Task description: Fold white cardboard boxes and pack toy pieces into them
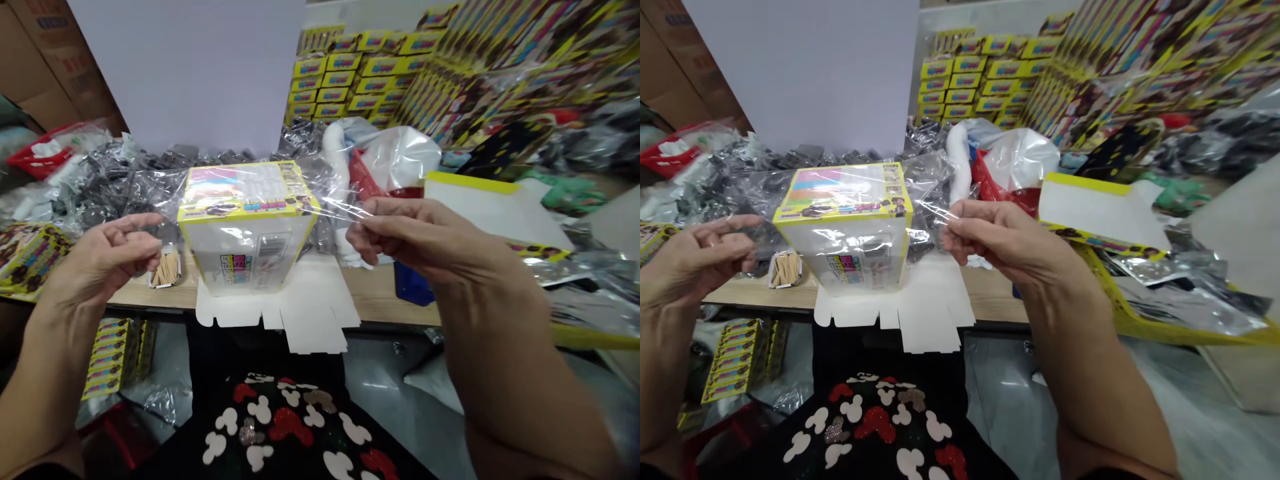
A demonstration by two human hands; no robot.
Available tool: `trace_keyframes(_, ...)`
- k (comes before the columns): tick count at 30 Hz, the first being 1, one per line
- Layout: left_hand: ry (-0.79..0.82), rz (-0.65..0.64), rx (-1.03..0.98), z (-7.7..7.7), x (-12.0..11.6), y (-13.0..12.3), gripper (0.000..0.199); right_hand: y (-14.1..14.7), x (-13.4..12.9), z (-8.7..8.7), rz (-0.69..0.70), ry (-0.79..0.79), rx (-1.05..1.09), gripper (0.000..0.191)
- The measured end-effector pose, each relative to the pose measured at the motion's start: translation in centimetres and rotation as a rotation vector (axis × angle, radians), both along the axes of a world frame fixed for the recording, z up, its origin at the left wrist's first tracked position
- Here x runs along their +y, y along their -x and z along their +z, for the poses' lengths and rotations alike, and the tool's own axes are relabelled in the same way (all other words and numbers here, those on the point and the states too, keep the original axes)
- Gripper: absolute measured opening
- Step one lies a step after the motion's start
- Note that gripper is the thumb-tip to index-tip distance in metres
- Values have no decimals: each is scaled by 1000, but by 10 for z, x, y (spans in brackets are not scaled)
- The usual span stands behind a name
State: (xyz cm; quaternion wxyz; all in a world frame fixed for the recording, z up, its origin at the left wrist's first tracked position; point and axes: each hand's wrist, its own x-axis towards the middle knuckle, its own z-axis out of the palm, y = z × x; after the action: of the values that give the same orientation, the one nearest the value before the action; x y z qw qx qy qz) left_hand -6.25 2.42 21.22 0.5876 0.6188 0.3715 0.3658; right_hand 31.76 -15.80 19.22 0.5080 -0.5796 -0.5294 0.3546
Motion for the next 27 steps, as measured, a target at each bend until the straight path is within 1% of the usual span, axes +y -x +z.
trace_keyframes(2,-52,-16,20,-6,-3,3,51,-1,-1,-4,43,59,67,45)
trace_keyframes(4,-80,23,46,-12,-5,4,47,-5,2,-11,65,56,75,46)
trace_keyframes(7,-104,75,57,-28,0,2,44,-12,8,-29,71,32,62,45)
trace_keyframes(9,-110,72,27,-42,10,0,40,-18,15,-44,59,10,95,46)
trace_keyframes(11,-121,79,-35,-58,23,-4,37,-23,24,-58,40,-37,149,49)
trace_keyframes(14,-181,100,-187,-80,42,-16,41,-27,42,-77,13,-156,222,49)
trace_keyframes(16,-212,95,-316,-92,50,-29,45,-27,57,-87,11,-220,263,48)
trace_keyframes(18,-184,73,-413,-100,55,-42,48,-24,75,-96,11,-260,297,48)
trace_keyframes(20,-128,79,-457,-106,59,-56,47,-19,91,-100,1,-274,336,50)
trace_keyframes(22,-83,105,-462,-108,62,-66,45,-11,102,-100,-20,-254,384,50)
trace_keyframes(25,-56,126,-457,-108,67,-76,41,2,109,-96,-43,-205,394,51)
trace_keyframes(27,-52,121,-467,-106,67,-79,41,7,110,-93,-64,-203,369,53)
